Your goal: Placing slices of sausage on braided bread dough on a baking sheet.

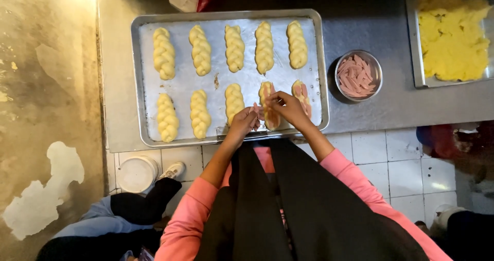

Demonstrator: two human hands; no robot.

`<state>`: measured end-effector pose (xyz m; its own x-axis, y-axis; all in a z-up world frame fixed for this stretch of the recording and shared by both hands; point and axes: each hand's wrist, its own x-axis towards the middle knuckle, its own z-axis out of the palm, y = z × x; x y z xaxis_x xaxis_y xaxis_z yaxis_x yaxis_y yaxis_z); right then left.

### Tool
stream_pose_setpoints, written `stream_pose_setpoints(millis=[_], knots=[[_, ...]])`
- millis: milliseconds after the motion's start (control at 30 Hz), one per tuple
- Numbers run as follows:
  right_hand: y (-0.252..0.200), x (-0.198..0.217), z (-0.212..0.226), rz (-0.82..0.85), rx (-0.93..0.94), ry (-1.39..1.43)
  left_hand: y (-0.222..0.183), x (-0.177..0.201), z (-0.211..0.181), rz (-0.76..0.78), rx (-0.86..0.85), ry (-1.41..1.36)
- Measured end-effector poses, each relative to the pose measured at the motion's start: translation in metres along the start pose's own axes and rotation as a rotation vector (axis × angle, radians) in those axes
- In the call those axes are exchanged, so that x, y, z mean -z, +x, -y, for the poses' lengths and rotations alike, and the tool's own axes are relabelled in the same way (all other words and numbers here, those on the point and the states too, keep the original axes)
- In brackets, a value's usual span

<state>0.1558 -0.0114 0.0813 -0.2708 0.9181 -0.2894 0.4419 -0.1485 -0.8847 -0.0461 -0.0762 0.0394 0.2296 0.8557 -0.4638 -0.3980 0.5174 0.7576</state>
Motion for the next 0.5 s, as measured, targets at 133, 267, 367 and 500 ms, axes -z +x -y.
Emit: stream_pose_setpoints(millis=[133, 267, 367, 500], knots=[[0.009, -0.016, 0.016, 0.25, -0.047, 0.336, 0.012, 0.019, 0.016, 0.121, -0.069, 0.14], [0.042, -0.038, 0.011, 0.281, -0.085, 0.287, 0.007, 0.036, 0.0, 0.048, -0.084, 0.067], [0.071, -0.057, 0.007, 0.298, -0.167, 0.277, 0.005, 0.06, 0.0, -0.076, -0.047, -0.078], [0.107, -0.085, -0.006, 0.319, -0.15, 0.276, 0.007, 0.102, 0.014, -0.147, -0.113, -0.514]])
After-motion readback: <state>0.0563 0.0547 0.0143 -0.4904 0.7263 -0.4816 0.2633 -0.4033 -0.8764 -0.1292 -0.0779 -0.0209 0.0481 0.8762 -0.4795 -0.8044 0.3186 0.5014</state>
